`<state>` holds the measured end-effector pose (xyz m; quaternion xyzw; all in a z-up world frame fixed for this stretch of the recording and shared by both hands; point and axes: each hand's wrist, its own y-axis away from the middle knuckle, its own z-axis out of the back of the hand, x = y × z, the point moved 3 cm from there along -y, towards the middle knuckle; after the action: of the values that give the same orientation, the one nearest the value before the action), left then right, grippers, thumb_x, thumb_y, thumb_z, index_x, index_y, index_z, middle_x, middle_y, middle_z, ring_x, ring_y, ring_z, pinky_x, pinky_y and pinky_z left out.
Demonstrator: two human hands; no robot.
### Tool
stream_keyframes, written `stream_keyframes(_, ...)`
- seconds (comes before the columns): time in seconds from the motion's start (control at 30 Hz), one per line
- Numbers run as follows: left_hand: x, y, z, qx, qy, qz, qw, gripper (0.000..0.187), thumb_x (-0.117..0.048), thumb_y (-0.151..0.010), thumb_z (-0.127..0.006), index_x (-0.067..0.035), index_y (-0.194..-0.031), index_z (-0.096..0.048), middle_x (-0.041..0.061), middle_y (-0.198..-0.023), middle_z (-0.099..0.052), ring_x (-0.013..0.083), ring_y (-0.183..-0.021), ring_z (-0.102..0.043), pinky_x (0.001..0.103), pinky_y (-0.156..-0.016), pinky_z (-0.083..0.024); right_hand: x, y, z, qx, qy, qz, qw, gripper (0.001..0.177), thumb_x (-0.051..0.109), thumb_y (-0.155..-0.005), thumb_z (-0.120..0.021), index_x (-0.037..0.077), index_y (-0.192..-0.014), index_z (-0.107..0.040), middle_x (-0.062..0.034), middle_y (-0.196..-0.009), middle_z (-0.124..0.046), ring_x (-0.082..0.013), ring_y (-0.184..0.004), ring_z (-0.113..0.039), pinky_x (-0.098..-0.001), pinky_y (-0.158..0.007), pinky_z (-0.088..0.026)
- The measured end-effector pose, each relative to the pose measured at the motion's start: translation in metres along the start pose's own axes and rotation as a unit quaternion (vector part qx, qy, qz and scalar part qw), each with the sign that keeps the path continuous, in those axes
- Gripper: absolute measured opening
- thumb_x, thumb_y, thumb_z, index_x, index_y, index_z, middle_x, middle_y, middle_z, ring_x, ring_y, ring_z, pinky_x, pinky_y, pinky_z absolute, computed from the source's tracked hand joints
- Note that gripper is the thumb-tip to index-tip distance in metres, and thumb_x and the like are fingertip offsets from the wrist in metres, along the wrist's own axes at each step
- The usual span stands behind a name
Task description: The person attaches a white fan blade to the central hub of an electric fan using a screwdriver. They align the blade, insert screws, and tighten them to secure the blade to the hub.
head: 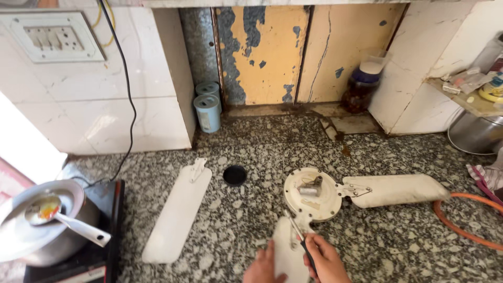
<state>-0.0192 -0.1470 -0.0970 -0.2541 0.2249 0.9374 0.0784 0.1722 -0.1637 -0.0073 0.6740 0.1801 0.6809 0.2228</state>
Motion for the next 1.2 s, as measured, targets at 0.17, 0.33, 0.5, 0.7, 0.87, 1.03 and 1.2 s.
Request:
stream_keyframes(0.17, 0.001, -0.031, -0.079, 0.047, 0.012, -0.019, 0.999, 0.117, -0.043, -0.084, -0.082, -0.008, -0.165, -0.005, 0.028, -0.13, -0.058, 0.0426, -0.108, -0.067, 0.051, -0.092, -0.056, -0.025, 0.006, -0.011, -0.032, -0.007, 0.028, 0.999, 0.036, 0.031, -0.104, -0.052, 0.011, -0.128, -0.07, -0.0051, -0.063, -0.054, -0.0129, -0.043, -0.041, -0.0297, -0.041, -0.032)
stream_keyframes(0.33, -0.029, -0.019, -0.078, 0.087, 0.091, -0.165, 0.978, 0.082, -0.039, -0.091, -0.075, -0.001, -0.151, -0.035, 0.023, -0.098, -0.069, 0.0349, -0.088, -0.072, 0.044, -0.081, -0.057, -0.023, 0.027, 0.005, -0.057, -0.028, 0.024, 0.998, 0.034, 0.031, -0.104, -0.051, 0.009, -0.127, -0.065, -0.0056, -0.063, -0.054, -0.0138, -0.044, -0.039, -0.0317, -0.041, -0.031)
stream_keyframes(0.5, -0.038, -0.012, -0.013, -0.047, 0.215, -0.102, 0.97, 0.075, -0.033, -0.092, -0.073, 0.004, -0.151, -0.044, 0.017, -0.075, -0.077, 0.0223, -0.07, -0.076, 0.033, -0.074, -0.059, -0.003, 0.039, 0.03, -0.129, -0.003, -0.008, 0.992, 0.038, 0.032, -0.105, -0.051, 0.011, -0.131, -0.068, -0.0056, -0.065, -0.053, -0.0137, -0.047, -0.041, -0.031, -0.044, -0.032)
stream_keyframes(0.7, -0.039, -0.072, 0.025, -0.052, 0.504, 0.086, 0.858, 0.088, -0.032, -0.092, -0.073, -0.006, -0.161, -0.026, 0.012, -0.085, -0.073, 0.0204, -0.059, -0.059, 0.037, -0.057, -0.051, -0.002, 0.0, 0.063, -0.116, -0.003, -0.027, 0.993, 0.033, 0.026, -0.103, -0.055, 0.011, -0.13, -0.066, -0.0069, -0.07, -0.056, -0.0155, -0.049, -0.048, -0.0342, -0.046, -0.036)
stream_keyframes(0.87, -0.05, -0.107, 0.027, -0.001, 0.606, 0.154, 0.78, 0.102, -0.029, -0.091, -0.08, -0.012, -0.165, -0.013, 0.014, -0.093, -0.076, 0.0186, -0.069, -0.07, 0.034, -0.063, -0.059, 0.0, -0.069, 0.088, 0.003, 0.004, -0.026, 1.0, 0.031, 0.023, -0.102, -0.058, 0.004, -0.125, -0.066, -0.0096, -0.072, -0.066, -0.0184, -0.046, -0.051, -0.0365, -0.048, -0.045)
stream_keyframes(1.03, -0.067, -0.121, 0.021, -0.045, 0.632, 0.134, 0.762, 0.097, -0.021, -0.086, -0.079, -0.011, -0.162, -0.019, 0.019, -0.094, -0.079, 0.0234, -0.067, -0.076, 0.035, -0.06, -0.062, 0.009, -0.111, 0.105, 0.087, 0.072, -0.012, 0.994, 0.028, 0.024, -0.101, -0.064, 0.006, -0.122, -0.067, -0.0081, -0.066, -0.065, -0.0135, -0.046, -0.052, -0.0314, -0.049, -0.043)
stream_keyframes(1.2, -0.071, -0.115, 0.015, -0.059, 0.638, 0.084, 0.763, 0.098, -0.013, -0.082, -0.082, -0.013, -0.16, -0.021, 0.02, -0.087, -0.078, 0.0233, -0.063, -0.073, 0.035, -0.056, -0.059, 0.036, -0.118, 0.105, 0.101, 0.221, 0.014, 0.97, 0.032, 0.032, -0.101, -0.056, 0.014, -0.124, -0.07, -0.0034, -0.066, -0.066, -0.0111, -0.048, -0.057, -0.0293, -0.049, -0.046)
